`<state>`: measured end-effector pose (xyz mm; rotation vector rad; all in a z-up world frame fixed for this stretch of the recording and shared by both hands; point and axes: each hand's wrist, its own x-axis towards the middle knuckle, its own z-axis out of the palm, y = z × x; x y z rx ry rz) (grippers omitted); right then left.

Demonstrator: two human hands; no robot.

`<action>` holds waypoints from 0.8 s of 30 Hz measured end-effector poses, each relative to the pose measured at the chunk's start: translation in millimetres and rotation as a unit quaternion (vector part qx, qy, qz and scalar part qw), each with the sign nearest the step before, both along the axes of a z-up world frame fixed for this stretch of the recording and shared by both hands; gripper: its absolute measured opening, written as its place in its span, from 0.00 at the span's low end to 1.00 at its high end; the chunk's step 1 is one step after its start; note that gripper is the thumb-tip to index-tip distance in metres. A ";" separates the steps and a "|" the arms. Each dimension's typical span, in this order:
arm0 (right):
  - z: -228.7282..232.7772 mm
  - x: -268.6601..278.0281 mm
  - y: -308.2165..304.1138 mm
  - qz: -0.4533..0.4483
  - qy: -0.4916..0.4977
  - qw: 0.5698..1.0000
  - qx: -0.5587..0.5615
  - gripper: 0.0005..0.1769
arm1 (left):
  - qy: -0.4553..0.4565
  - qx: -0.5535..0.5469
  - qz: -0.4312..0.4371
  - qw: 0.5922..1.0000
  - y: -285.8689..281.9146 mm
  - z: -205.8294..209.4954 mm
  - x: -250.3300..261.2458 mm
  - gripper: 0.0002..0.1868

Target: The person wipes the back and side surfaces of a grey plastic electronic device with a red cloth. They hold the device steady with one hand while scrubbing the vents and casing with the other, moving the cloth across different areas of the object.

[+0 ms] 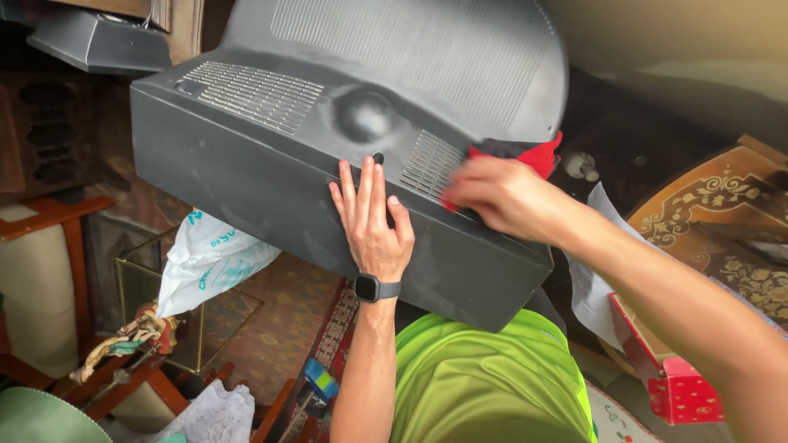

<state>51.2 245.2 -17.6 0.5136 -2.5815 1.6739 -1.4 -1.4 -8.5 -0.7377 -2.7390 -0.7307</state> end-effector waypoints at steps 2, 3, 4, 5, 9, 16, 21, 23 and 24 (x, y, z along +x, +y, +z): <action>-2.5 43.2 19.9 -0.016 -0.031 0.999 0.021 0.06 | -0.004 0.001 0.002 1.000 0.4 0.5 -0.3 0.24; -3.3 64.8 30.7 -0.035 -0.061 0.997 0.042 0.06 | -0.007 0.003 0.001 1.000 1.0 1.0 -0.1 0.24; -7.3 61.4 29.8 -0.029 -0.059 0.997 0.041 0.06 | -0.004 0.002 0.007 1.000 0.6 0.9 -1.1 0.24; -11.1 58.8 29.9 -0.030 -0.050 0.998 0.038 0.06 | -0.005 0.005 0.005 1.000 1.2 0.8 -1.2 0.24; -7.5 -14.7 -7.6 -0.047 0.027 0.998 0.018 0.03 | 0.001 -0.002 -0.001 1.000 1.8 1.6 -0.4 0.24; -22.5 -49.2 -28.8 -0.061 0.068 0.995 -0.049 0.06 | 0.002 -0.017 -0.005 1.000 -0.8 -2.5 -0.5 0.23; -1.1 59.9 38.3 -0.066 -0.070 0.995 0.033 0.05 | -0.010 -0.017 0.000 1.000 0.4 0.7 0.2 0.24; -21.8 79.7 44.7 -0.072 -0.081 0.994 0.032 0.06 | -0.008 -0.015 0.003 1.000 1.3 0.7 -1.4 0.24; -31.8 91.8 47.5 -0.083 -0.094 0.992 0.029 0.06 | -0.008 -0.015 0.000 1.000 1.3 1.7 -0.5 0.24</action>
